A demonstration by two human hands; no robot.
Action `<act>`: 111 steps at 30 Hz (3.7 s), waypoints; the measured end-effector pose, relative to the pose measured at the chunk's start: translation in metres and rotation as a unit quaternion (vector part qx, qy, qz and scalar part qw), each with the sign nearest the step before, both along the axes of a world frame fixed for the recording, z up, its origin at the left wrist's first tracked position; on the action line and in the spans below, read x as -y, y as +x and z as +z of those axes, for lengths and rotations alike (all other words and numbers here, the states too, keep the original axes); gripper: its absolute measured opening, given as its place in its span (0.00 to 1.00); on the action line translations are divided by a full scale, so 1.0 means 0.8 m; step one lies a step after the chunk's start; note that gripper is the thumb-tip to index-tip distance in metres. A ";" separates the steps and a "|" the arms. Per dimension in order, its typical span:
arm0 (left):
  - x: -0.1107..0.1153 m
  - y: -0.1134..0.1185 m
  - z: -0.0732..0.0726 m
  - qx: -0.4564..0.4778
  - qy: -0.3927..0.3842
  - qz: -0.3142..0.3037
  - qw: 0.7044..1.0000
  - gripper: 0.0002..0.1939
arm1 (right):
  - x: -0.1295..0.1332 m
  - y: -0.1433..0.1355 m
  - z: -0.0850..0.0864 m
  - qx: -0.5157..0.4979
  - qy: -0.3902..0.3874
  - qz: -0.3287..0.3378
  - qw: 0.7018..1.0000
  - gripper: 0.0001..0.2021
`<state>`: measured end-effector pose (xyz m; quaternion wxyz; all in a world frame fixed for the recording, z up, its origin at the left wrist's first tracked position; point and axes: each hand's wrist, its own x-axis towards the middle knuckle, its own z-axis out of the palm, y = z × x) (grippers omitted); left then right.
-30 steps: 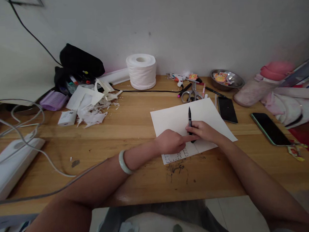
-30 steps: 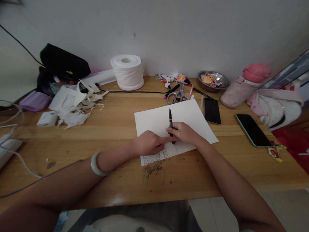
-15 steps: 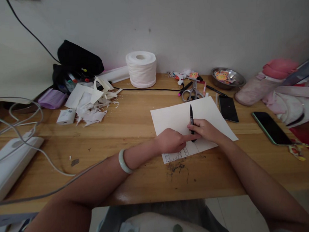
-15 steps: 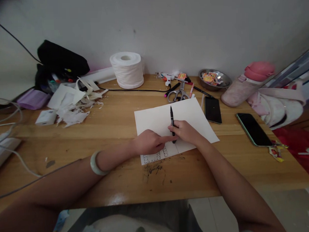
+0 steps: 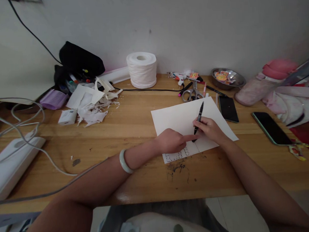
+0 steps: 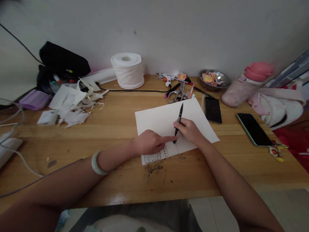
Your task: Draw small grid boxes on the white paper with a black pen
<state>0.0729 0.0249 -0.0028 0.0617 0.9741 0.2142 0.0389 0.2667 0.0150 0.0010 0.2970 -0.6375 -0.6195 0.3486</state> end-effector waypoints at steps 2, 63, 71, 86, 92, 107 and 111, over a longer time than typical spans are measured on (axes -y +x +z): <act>0.000 -0.001 -0.001 -0.001 -0.001 0.004 1.000 0.25 | 0.004 0.003 0.000 -0.026 0.018 -0.033 0.999 0.15; 0.000 -0.003 -0.006 0.031 0.025 -0.024 0.999 0.26 | 0.074 0.010 -0.008 0.067 0.097 0.030 0.993 0.10; -0.001 -0.004 -0.007 0.046 0.014 -0.034 0.998 0.26 | 0.075 0.007 -0.003 0.061 0.093 0.037 0.993 0.09; -0.001 -0.005 -0.009 0.049 0.022 -0.044 0.998 0.26 | 0.074 0.008 -0.006 0.056 0.103 0.038 0.992 0.09; -0.001 -0.005 -0.010 0.051 0.018 -0.045 0.998 0.26 | 0.074 0.008 -0.005 0.071 0.108 0.052 0.990 0.09; 0.000 -0.003 -0.012 0.060 0.002 -0.038 0.997 0.26 | 0.076 0.006 -0.007 0.067 0.096 0.061 0.991 0.09; 0.001 -0.003 -0.009 0.077 -0.027 -0.026 0.996 0.25 | 0.076 0.005 -0.005 0.055 0.090 0.062 0.992 0.09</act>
